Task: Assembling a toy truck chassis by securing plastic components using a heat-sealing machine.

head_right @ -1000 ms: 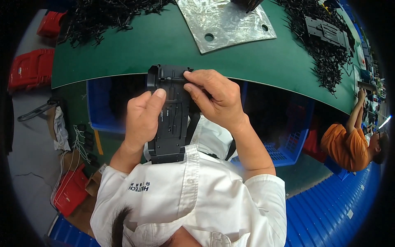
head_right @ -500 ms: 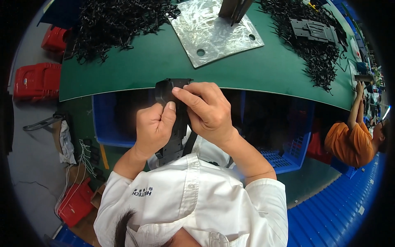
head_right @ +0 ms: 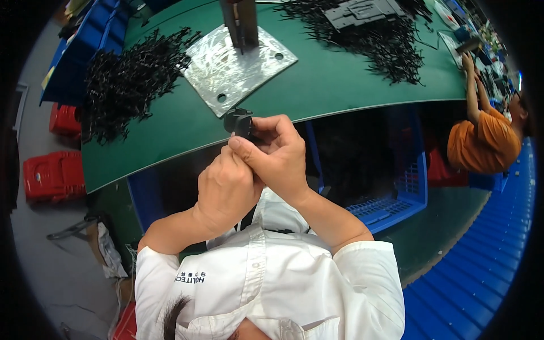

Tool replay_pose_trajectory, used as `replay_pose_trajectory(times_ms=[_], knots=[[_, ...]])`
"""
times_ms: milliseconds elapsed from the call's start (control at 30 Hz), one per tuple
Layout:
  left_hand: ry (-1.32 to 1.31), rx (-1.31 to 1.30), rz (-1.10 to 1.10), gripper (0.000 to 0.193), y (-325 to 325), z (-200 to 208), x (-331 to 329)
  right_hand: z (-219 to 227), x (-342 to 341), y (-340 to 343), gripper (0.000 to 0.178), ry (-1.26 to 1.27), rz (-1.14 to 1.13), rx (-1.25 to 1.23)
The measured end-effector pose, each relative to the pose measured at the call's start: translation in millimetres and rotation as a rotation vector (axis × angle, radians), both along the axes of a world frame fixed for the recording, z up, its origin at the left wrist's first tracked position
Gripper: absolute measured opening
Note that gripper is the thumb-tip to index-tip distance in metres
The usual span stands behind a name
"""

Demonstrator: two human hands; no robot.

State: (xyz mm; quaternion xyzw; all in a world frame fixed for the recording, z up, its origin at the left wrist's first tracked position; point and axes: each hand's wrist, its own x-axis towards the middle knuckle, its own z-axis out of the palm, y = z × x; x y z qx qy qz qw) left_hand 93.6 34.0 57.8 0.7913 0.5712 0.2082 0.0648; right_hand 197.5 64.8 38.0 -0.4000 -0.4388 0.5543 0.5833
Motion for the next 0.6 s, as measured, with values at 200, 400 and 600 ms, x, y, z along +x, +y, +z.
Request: replay_pose_trajectory(times_ms=[200, 400, 600], knots=[[-0.002, 0.004, -0.091, 0.055, 15, 11, 13, -6, 16, 6, 0.026, 0.249, -0.096, -0.082], [-0.226, 0.007, -0.166, 0.044, 33, 13, -1, -19, 35, 13, 0.025, 0.574, -0.055, -0.252], [-0.666, -0.033, -0.04, 0.022, 39, -5, 1, -21, 44, 17, 0.025, 0.723, 0.072, -0.226]])
